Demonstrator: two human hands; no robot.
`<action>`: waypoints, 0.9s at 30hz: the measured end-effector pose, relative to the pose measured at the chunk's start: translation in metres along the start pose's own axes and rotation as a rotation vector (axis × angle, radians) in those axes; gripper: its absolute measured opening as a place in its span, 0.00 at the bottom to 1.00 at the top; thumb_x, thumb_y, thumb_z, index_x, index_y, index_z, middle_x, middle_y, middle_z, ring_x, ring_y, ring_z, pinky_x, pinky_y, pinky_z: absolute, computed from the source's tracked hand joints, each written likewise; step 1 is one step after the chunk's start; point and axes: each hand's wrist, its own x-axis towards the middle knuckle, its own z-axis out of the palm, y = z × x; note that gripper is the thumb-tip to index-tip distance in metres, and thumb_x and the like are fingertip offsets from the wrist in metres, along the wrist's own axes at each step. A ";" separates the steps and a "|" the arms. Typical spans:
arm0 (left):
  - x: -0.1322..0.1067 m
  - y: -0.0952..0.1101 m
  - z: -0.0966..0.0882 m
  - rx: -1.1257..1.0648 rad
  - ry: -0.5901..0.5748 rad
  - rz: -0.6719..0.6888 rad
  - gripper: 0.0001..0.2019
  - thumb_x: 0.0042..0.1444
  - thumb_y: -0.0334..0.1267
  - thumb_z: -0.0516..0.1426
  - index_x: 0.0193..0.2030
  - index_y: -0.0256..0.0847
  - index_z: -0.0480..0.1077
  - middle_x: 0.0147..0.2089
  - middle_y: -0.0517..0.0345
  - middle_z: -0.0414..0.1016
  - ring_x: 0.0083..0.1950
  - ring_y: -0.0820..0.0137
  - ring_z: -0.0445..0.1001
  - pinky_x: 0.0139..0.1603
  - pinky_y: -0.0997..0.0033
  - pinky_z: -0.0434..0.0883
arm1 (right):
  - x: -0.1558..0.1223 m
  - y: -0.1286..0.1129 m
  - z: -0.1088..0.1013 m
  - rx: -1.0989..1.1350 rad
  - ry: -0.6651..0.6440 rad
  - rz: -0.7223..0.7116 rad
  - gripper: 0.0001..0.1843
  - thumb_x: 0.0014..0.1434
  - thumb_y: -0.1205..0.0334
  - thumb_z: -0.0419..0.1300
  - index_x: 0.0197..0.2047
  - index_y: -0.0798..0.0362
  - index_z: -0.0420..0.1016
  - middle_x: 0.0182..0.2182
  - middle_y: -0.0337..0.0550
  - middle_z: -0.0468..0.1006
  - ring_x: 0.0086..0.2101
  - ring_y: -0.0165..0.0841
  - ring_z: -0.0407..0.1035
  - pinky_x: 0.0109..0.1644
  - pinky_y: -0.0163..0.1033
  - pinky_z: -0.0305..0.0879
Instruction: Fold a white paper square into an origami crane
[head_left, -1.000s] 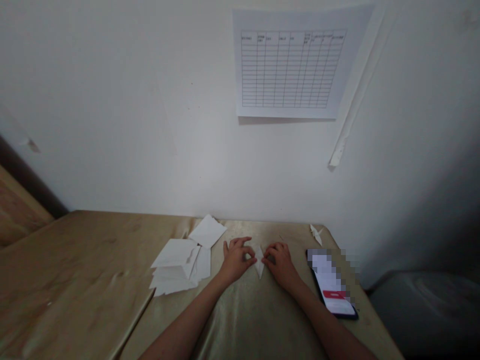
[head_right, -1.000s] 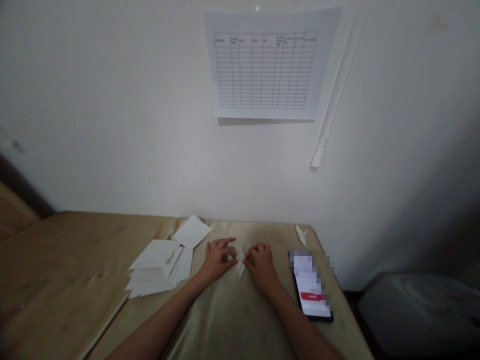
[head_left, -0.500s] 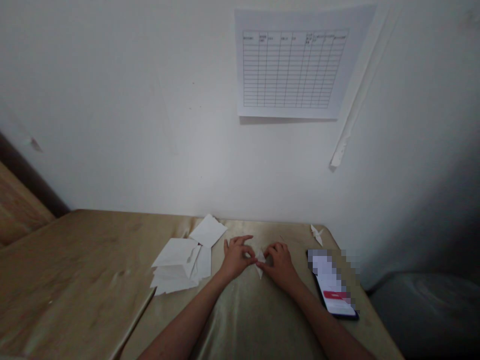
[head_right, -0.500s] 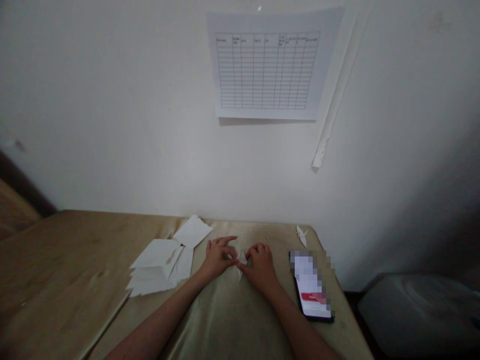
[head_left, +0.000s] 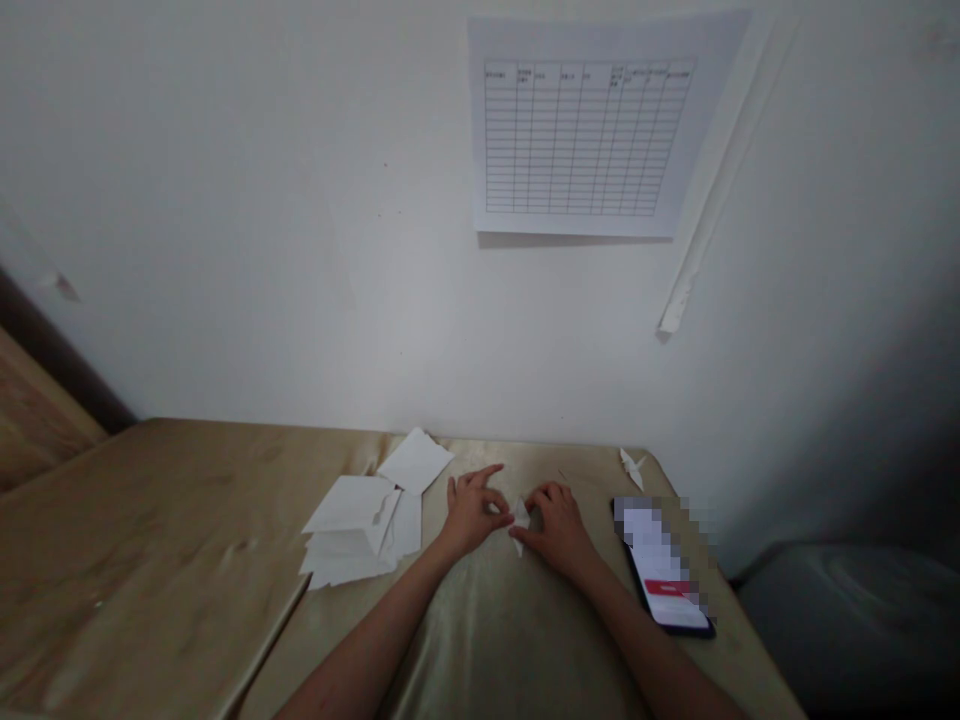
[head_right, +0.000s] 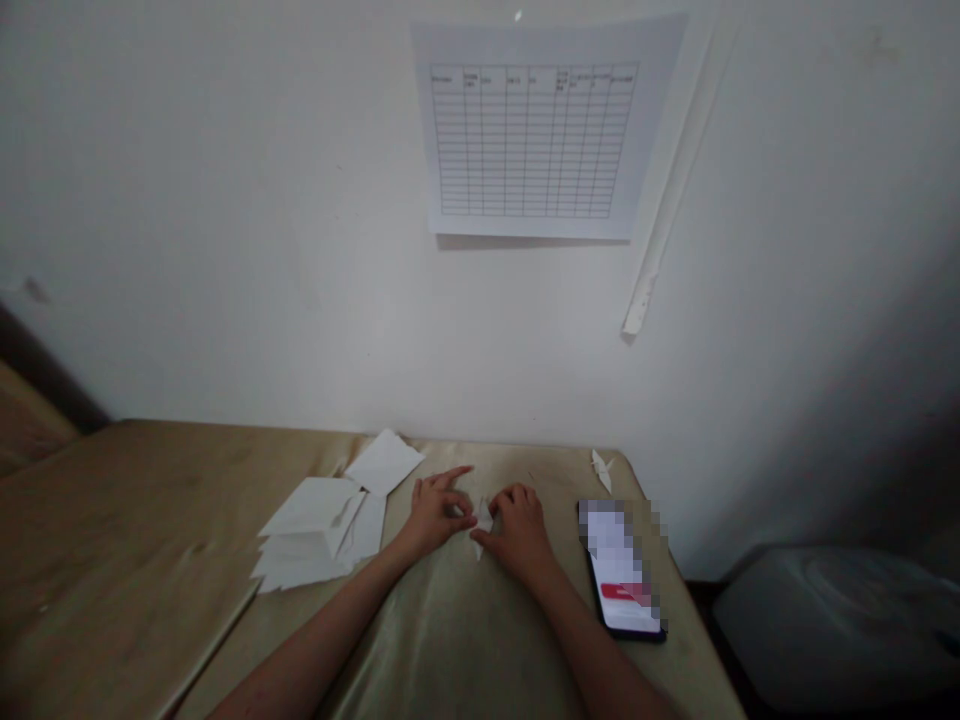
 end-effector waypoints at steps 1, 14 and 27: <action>0.000 0.000 0.000 0.000 0.000 0.002 0.02 0.49 0.39 0.68 0.30 0.49 0.80 0.71 0.67 0.63 0.71 0.51 0.57 0.72 0.31 0.38 | -0.001 0.000 -0.001 0.005 -0.013 -0.007 0.19 0.49 0.53 0.73 0.43 0.49 0.77 0.47 0.47 0.73 0.52 0.44 0.64 0.59 0.47 0.58; 0.000 -0.003 0.003 -0.003 0.019 0.018 0.02 0.49 0.40 0.68 0.31 0.50 0.80 0.71 0.67 0.63 0.70 0.50 0.57 0.72 0.31 0.39 | -0.010 0.002 -0.021 0.078 -0.159 -0.069 0.30 0.45 0.57 0.73 0.51 0.48 0.71 0.54 0.46 0.70 0.58 0.44 0.60 0.64 0.47 0.56; -0.003 -0.005 0.005 0.084 0.115 -0.003 0.02 0.56 0.37 0.62 0.33 0.45 0.76 0.72 0.63 0.62 0.70 0.51 0.56 0.68 0.27 0.41 | -0.007 -0.001 -0.007 0.073 0.048 -0.070 0.08 0.60 0.63 0.63 0.43 0.44 0.81 0.47 0.46 0.72 0.52 0.41 0.64 0.60 0.47 0.59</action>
